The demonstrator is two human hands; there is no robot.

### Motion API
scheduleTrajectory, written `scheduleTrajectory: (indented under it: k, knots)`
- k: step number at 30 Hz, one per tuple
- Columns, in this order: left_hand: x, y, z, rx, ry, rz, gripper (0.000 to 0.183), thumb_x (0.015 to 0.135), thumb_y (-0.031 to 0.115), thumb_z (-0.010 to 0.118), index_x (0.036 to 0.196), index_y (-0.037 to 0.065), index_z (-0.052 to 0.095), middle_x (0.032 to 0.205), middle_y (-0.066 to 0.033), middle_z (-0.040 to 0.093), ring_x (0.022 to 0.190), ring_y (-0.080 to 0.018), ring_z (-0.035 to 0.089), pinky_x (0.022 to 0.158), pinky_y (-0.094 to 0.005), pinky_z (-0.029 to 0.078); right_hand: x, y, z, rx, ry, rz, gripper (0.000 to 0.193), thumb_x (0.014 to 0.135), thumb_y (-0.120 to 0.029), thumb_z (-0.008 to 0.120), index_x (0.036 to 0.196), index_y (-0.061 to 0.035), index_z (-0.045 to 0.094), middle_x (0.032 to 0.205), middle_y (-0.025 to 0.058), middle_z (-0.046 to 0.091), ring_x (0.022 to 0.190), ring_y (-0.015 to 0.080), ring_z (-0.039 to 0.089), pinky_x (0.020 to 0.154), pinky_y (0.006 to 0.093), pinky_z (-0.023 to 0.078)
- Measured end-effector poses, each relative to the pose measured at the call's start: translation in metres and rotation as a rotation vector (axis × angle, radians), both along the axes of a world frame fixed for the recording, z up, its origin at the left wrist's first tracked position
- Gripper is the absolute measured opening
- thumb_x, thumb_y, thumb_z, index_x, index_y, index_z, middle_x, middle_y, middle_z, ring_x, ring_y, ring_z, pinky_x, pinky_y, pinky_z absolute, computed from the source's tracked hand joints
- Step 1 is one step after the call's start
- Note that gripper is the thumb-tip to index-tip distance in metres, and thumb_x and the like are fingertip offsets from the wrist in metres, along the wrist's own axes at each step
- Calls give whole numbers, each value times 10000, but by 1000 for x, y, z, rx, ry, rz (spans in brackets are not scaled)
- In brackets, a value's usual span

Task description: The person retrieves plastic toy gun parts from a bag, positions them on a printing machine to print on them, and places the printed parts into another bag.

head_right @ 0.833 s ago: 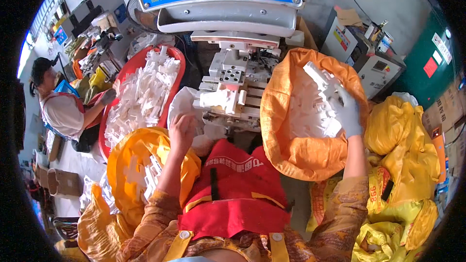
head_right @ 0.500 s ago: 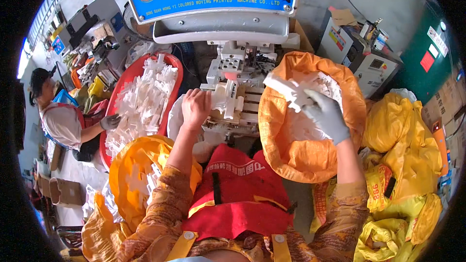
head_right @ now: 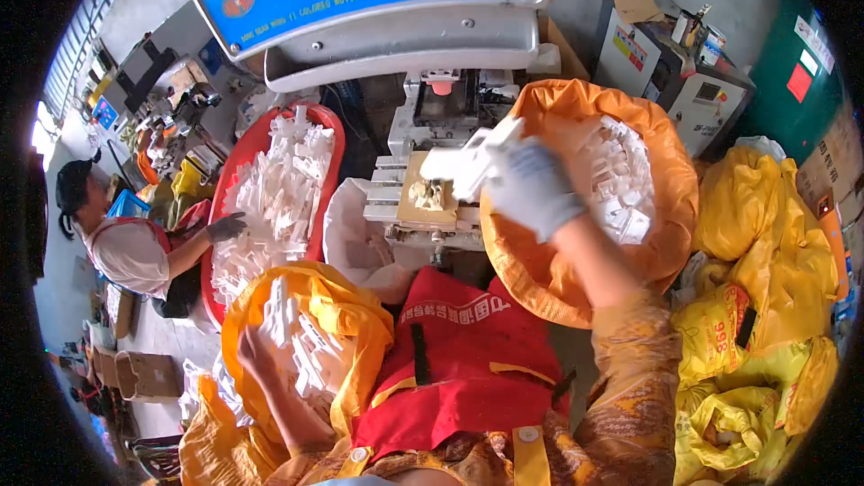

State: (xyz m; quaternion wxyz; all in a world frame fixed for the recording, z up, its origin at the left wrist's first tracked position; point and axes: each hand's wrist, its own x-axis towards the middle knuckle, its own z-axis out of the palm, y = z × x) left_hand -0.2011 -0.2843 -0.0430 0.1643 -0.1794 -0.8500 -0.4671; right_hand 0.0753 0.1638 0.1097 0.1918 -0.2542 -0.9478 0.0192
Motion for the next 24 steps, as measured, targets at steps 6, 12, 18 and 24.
scheduleTrajectory:
  k: [6, 12, 18, 24]
  knots:
    - [3, -47, -28, 27, -131, 67, 379, 981, 263, 472, 837, -43, 643, 644, -70, 579, 601, -161, 497, 585, -348, 413, -8, 10, -10, -277, 215, 327, 380, 845, -147, 606, 1223, -113, 594, 918, 95, 663, 768, 208, 641, 713, 335, 534]
    - [2, -41, -34, -116, -6, 63, 308, 949, 201, 506, 808, -38, 639, 673, -131, 606, 617, -251, 587, 605, -371, 452, -60, -5, -57, -114, -45, 254, 399, 836, -240, 531, 1203, -97, 596, 1006, 136, 638, 954, 314, 610, 882, 430, 476]
    - [0, -48, -38, -127, -97, 67, 294, 936, 220, 537, 845, -35, 654, 753, -133, 628, 683, -279, 602, 668, -384, 474, -63, -10, -39, -16, -346, 168, 415, 775, -285, 593, 1153, -113, 610, 1068, 124, 613, 1025, 309, 568, 866, 428, 455]
    - [-2, -45, -35, -178, 110, 80, 232, 905, 178, 586, 885, -38, 667, 892, -135, 648, 832, -290, 615, 770, -378, 487, 9, 1, -53, 73, -179, 23, 607, 788, -386, 605, 1325, -123, 501, 1171, 125, 560, 1105, 303, 528, 947, 411, 398]
